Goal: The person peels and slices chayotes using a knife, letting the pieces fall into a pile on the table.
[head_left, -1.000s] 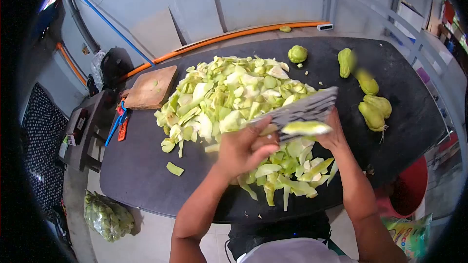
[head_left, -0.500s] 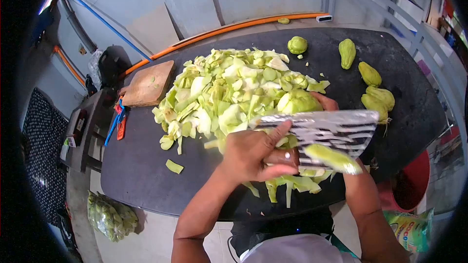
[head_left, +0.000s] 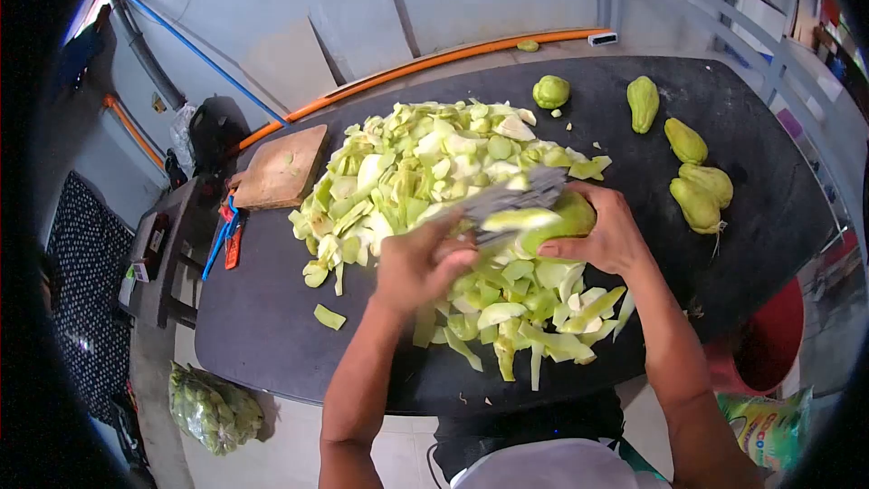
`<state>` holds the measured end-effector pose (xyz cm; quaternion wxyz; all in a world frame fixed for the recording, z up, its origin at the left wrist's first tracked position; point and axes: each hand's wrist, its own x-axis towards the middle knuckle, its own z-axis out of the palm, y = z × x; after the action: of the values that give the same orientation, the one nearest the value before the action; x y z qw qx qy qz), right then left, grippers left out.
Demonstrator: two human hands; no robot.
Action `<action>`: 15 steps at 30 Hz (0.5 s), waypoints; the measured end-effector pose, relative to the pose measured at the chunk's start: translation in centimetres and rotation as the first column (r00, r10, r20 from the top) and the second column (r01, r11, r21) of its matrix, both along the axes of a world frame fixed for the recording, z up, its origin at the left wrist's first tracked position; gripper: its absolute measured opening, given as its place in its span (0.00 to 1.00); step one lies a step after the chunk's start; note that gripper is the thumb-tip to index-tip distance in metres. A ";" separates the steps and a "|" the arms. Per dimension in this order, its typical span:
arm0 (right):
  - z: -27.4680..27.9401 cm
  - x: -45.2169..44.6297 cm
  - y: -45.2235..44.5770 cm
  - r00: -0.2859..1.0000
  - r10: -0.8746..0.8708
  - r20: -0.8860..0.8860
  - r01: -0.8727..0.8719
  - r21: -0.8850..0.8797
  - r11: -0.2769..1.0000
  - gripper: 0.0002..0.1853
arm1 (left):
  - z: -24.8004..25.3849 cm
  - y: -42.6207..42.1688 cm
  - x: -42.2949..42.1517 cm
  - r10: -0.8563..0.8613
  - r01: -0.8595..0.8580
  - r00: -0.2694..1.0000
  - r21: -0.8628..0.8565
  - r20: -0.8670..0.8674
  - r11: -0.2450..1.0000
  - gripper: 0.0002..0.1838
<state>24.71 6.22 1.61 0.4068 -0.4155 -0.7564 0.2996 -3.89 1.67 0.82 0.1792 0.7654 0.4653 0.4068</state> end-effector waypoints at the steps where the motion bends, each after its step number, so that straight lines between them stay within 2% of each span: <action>1: -1.1 -0.1 0.3 0.999 -0.012 -0.033 0.013 0.023 1.000 0.34 | -0.2 -0.1 1.0 -0.057 0.057 0.998 0.045 0.010 0.997 0.34; 2: -2.8 -0.1 0.8 0.998 -0.023 -0.065 0.026 0.046 0.999 0.33 | -0.3 -0.2 1.7 -0.088 0.096 0.994 0.137 -0.067 0.986 0.36; 3: -3.9 0.3 1.1 0.987 -0.095 0.131 0.067 0.205 0.976 0.31 | -0.1 -0.2 2.3 -0.110 0.141 0.983 0.226 -0.147 0.964 0.38; 5: -4.3 0.4 1.0 0.831 -0.373 0.414 0.098 0.549 0.830 0.28 | 0.8 -0.8 3.6 -0.170 0.222 0.968 0.312 -0.185 0.924 0.42; 6: -3.9 0.8 1.2 0.914 -0.221 0.342 0.118 0.297 0.948 0.27 | 1.1 -0.9 3.9 -0.192 0.253 0.961 0.345 -0.201 0.904 0.42; 7: -2.6 0.3 1.3 0.971 -0.089 0.221 0.086 0.025 0.996 0.26 | 1.3 -1.1 4.2 -0.212 0.282 0.953 0.378 -0.216 0.882 0.43; 8: -3.8 0.6 1.4 0.945 -0.165 0.282 0.112 0.194 0.975 0.24 | 1.4 -1.4 4.4 -0.236 0.295 0.951 0.363 -0.200 0.884 0.43; 9: -4.4 0.6 1.5 0.935 -0.198 0.296 0.124 0.250 0.960 0.24 | 1.8 -1.6 4.6 -0.242 0.308 0.946 0.362 -0.216 0.880 0.44; 11: -2.9 -0.1 0.5 0.968 -0.176 0.177 0.143 0.188 0.972 0.25 | 2.3 -1.8 4.8 -0.252 0.331 0.935 0.358 -0.249 0.873 0.44; 15: -2.1 0.0 0.2 0.983 -0.111 0.150 0.087 0.156 0.984 0.28 | 2.3 -1.9 4.8 -0.247 0.335 0.932 0.366 -0.266 0.868 0.45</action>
<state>24.71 6.43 -0.44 0.3899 -0.4435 -0.7849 0.1879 0.87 -0.20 3.10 0.0259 0.8860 0.2657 0.3792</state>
